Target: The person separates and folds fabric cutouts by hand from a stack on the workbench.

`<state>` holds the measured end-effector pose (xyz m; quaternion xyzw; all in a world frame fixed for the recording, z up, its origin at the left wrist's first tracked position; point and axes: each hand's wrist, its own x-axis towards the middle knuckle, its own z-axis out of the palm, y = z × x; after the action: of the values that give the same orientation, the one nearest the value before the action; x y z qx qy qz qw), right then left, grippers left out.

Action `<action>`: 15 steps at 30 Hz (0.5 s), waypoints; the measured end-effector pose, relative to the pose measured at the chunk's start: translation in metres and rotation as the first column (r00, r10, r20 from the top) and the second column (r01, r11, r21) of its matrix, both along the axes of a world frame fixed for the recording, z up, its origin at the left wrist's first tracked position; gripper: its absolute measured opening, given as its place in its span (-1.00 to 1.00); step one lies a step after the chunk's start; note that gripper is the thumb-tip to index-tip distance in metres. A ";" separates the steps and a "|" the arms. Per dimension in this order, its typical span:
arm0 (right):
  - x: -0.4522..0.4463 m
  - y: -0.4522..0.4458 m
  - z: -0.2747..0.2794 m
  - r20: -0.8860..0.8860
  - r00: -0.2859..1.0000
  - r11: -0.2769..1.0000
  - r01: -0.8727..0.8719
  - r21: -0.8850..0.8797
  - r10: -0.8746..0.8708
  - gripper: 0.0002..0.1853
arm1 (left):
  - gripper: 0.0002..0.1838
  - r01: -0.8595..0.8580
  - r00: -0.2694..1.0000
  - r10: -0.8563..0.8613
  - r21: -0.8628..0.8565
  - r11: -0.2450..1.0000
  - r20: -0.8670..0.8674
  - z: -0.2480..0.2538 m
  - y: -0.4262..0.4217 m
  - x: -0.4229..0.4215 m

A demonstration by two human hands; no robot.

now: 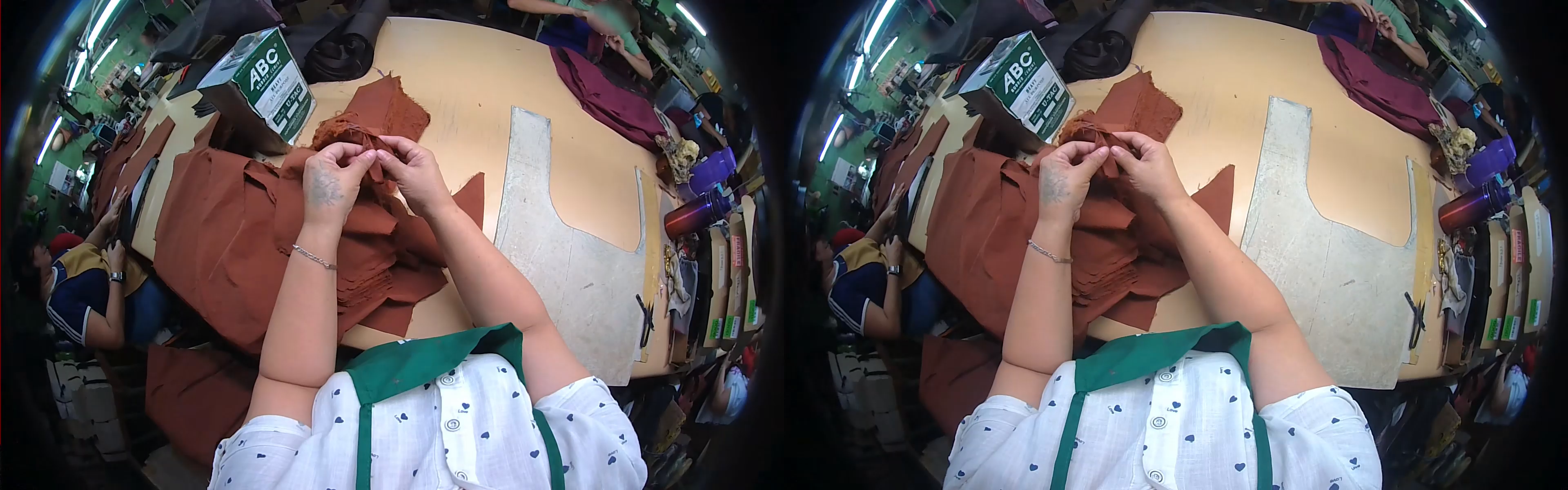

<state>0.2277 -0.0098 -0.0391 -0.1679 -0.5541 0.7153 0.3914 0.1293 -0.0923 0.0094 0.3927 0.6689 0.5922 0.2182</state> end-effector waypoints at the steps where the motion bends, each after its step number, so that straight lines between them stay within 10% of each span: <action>1: 0.001 -0.002 0.004 0.024 1.000 1.000 0.000 0.014 0.000 -0.74 | -0.87 -0.009 0.999 0.008 -0.013 1.000 -0.044 -0.002 -0.001 -0.002; 10: 0.001 -0.005 0.008 -0.054 0.998 0.999 -0.017 0.042 0.019 -0.70 | -0.81 0.062 0.924 -0.101 0.116 0.991 0.368 -0.001 0.000 0.000; 15: -0.001 0.003 0.004 0.024 0.999 0.998 -0.022 0.066 0.020 -0.82 | -0.86 0.158 0.968 -0.166 0.061 0.986 0.187 0.000 -0.006 -0.003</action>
<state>0.2270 -0.0067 -0.0347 -0.1575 -0.5837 0.6987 0.3826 0.1259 -0.0981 0.0095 0.3921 0.5969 0.6225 0.3201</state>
